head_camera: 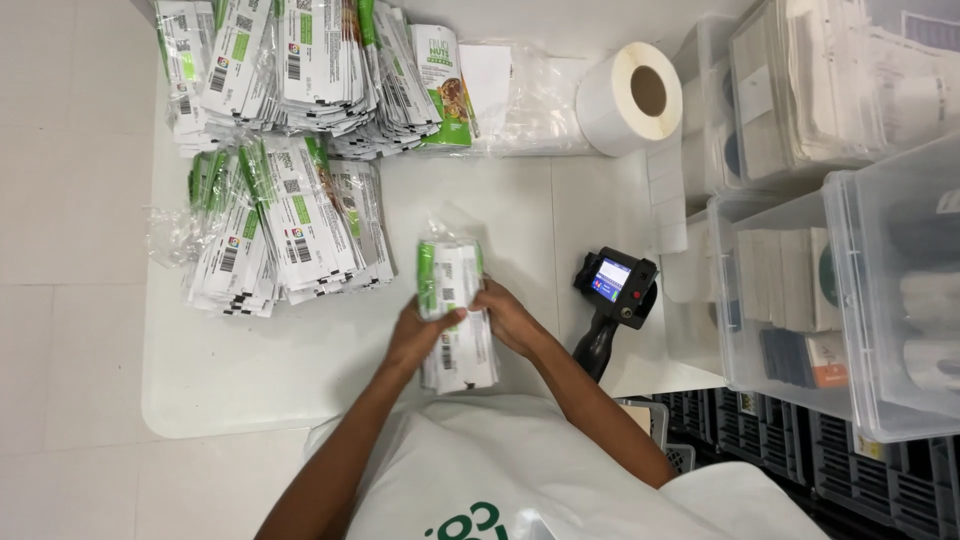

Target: The person scans barcodes on small white labels with a handheld barcode scanner, then stacks the scanned labels into neat piles. The person also handles clear plastic bags and a roll of paper towels on the table.

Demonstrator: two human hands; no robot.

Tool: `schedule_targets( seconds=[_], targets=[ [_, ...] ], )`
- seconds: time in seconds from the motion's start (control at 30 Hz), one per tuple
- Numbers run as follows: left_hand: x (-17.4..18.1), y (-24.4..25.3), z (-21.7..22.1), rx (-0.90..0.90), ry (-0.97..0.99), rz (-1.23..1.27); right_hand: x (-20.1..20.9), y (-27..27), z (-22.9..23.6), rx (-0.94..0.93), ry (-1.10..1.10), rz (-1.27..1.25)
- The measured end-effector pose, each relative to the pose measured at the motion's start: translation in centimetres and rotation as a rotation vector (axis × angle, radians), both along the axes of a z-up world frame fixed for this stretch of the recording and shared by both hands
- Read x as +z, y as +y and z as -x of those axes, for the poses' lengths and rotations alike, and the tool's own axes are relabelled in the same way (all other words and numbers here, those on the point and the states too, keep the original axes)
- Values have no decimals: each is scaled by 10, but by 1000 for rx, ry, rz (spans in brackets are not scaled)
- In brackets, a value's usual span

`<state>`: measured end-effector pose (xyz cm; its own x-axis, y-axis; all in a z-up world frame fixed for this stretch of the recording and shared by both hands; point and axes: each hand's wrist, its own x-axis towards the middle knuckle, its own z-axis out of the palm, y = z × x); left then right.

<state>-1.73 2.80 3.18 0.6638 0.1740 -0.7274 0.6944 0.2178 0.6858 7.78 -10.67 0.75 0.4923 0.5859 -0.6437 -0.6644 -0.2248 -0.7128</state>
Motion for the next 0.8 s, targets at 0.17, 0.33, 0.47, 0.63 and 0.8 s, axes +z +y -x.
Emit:
schedule_targets(
  seconds=[0.17,0.33,0.47,0.63,0.8],
  targets=[
    [21,62,-1,186,-106,-151,-31,27,-43,-167,-161,85],
    [18,149,-13,284,-199,-453,-87,71,-152,-219,-431,219],
    [23,157,-32,161,-74,-1159,-66,119,-193,168,-1291,547],
    [-39,154,-47,74,31,-1477,-79,147,-220,501,-1489,741],
    [-65,177,-56,83,43,-1373,-136,118,-271,443,-1872,814]
  ],
)
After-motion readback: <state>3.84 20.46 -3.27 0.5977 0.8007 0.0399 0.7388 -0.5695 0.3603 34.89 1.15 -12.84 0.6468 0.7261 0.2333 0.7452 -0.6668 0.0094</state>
